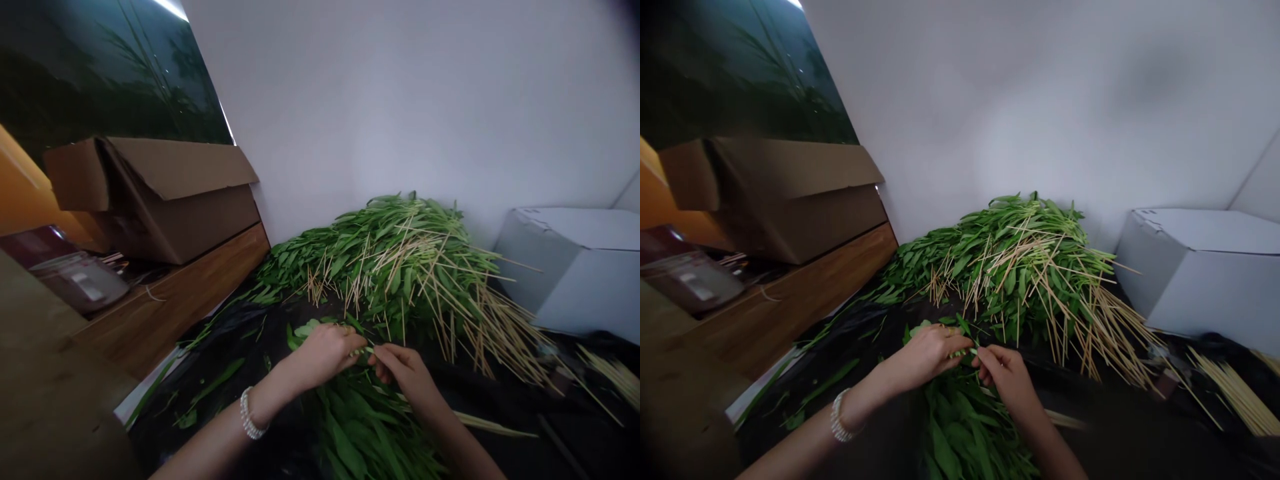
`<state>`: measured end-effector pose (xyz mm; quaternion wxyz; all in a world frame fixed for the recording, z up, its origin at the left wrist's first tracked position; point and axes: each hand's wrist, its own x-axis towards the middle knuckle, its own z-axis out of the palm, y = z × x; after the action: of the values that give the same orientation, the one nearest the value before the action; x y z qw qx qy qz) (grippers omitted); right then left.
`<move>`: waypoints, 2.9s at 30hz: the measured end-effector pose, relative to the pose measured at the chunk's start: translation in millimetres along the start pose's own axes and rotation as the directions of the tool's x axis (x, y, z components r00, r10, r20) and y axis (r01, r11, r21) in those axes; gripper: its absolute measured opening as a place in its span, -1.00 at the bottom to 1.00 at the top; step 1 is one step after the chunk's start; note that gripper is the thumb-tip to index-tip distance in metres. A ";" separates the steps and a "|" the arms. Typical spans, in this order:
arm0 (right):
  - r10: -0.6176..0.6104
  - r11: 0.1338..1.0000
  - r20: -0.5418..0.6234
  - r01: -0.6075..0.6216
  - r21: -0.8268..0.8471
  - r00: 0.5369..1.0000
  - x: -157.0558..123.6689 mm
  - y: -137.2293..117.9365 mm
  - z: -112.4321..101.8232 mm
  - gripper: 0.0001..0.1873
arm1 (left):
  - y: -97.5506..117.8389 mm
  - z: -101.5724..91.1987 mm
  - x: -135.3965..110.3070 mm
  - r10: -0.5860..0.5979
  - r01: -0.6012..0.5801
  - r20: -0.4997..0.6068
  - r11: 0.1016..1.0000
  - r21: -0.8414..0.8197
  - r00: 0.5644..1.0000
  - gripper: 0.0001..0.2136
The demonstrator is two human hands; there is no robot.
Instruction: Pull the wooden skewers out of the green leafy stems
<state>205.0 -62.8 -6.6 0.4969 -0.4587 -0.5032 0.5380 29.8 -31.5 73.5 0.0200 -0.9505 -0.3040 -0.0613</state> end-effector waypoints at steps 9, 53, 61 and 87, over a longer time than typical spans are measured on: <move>-0.044 0.999 0.045 0.044 -0.011 0.998 -1.9 -3.2 3.9 -0.50 | 10.7 16.0 3.5 -0.070 0.069 -0.135 0.998 -0.012 0.988 -0.85; 0.008 0.997 -0.046 -0.004 0.081 0.999 3.1 -5.8 -26.2 -0.59 | -53.9 40.5 -101.4 -0.315 0.344 0.152 0.905 -0.248 0.937 -0.37; -0.015 0.865 0.522 0.273 -0.422 0.853 -24.2 -9.5 9.4 -0.80 | -71.5 42.8 -85.6 -0.316 0.319 0.128 0.948 -0.004 0.940 -0.88; 0.029 0.754 0.599 0.376 -0.539 0.800 -27.5 8.4 12.3 -0.89 | -46.8 74.0 -3.1 -0.554 0.564 0.110 0.820 -0.098 0.825 -0.64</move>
<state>194.5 -91.3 -14.3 0.1876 -0.3633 -0.8218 0.3967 7.8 10.3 -0.3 -0.0707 -0.8204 -0.5654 -0.0469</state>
